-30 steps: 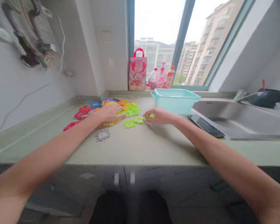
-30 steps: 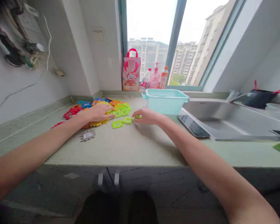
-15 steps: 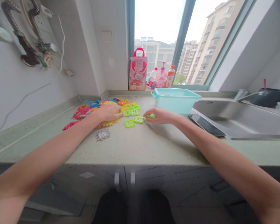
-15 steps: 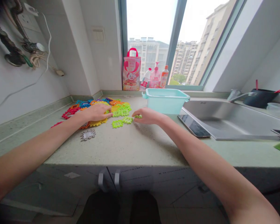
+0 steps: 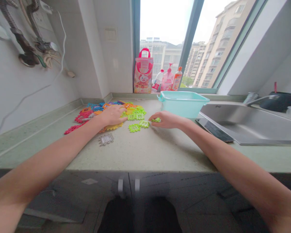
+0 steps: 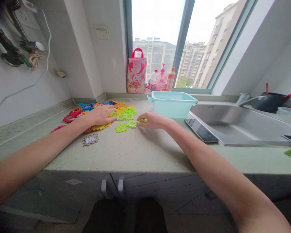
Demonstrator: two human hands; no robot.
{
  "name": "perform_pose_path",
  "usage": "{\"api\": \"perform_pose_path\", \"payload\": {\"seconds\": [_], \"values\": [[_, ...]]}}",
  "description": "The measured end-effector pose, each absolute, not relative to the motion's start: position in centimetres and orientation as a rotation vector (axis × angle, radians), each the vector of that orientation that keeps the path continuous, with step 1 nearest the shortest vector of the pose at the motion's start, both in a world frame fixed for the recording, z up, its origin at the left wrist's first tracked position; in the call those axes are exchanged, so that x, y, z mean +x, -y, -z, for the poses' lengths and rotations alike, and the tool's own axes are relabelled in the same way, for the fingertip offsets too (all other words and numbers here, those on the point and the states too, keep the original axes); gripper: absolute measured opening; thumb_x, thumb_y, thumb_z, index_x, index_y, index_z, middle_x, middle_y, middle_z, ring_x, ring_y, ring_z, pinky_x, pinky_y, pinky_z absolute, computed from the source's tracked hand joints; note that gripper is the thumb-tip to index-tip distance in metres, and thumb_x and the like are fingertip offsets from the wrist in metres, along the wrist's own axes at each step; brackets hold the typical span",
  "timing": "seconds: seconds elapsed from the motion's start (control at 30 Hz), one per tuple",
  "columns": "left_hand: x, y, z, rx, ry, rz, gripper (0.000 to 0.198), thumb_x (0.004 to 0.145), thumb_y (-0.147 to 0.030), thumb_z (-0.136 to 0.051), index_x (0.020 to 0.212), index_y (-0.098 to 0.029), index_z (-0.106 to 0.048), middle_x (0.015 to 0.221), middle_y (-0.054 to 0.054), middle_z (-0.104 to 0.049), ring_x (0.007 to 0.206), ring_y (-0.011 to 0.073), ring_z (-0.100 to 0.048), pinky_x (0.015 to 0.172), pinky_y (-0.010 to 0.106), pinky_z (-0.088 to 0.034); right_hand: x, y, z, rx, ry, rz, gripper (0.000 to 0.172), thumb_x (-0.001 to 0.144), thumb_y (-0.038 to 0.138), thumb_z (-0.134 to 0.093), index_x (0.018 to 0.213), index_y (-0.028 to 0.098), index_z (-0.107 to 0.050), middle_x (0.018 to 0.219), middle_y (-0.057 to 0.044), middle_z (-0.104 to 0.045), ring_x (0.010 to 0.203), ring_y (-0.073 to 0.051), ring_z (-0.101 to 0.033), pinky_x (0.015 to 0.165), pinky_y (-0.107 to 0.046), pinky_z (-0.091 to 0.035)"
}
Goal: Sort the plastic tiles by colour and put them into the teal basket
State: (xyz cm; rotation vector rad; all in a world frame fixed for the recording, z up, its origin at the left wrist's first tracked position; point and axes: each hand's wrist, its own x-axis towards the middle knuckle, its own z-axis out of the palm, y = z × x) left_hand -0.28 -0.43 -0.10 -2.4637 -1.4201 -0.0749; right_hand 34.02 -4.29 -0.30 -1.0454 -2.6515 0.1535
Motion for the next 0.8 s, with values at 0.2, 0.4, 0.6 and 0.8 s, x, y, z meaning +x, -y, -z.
{"api": "perform_pose_path", "payload": {"seconds": [0.2,0.4,0.6,0.8], "values": [[-0.30,0.41,-0.08,-2.461,1.493,-0.041,0.067,0.108,-0.064,-0.046,0.157,-0.022,-0.065,0.160,0.014,-0.066,0.147,0.0334,-0.061,0.127,0.045,-0.042,34.03,4.25,0.34,-1.049,2.653,-0.146,0.031,0.101,0.028,-0.070,0.128,0.024,-0.086,0.129,-0.008,-0.086,0.114,-0.026,-0.082,0.102,-0.035,-0.060],[-0.10,0.60,-0.34,-2.506,1.391,-0.035,0.060,0.109,-0.059,-0.048,0.154,-0.022,-0.067,0.155,0.013,-0.070,0.144,0.0303,-0.065,0.124,0.040,-0.045,33.99,4.40,0.25,-1.061,2.660,-0.132,0.031,0.102,0.029,-0.070,0.128,0.025,-0.087,0.130,-0.008,-0.085,0.114,-0.028,-0.082,0.102,-0.037,-0.060],[-0.04,0.84,-0.50,-2.566,1.330,-0.003,0.057,0.108,-0.054,-0.049,0.150,-0.021,-0.069,0.151,0.013,-0.072,0.140,0.0306,-0.066,0.123,0.040,-0.047,34.00,4.51,0.16,-1.065,2.672,-0.147,0.032,0.102,0.029,-0.068,0.128,0.023,-0.086,0.131,-0.010,-0.085,0.115,-0.029,-0.082,0.103,-0.038,-0.060],[0.04,1.04,-0.52,-2.592,1.314,0.007,0.053,0.107,-0.051,-0.048,0.146,-0.022,-0.070,0.149,0.012,-0.073,0.138,0.0296,-0.067,0.122,0.042,-0.048,34.02,4.48,0.13,-1.068,2.674,-0.154,0.033,0.102,0.029,-0.068,0.129,0.024,-0.086,0.132,-0.009,-0.084,0.117,-0.028,-0.081,0.104,-0.038,-0.060]]}}
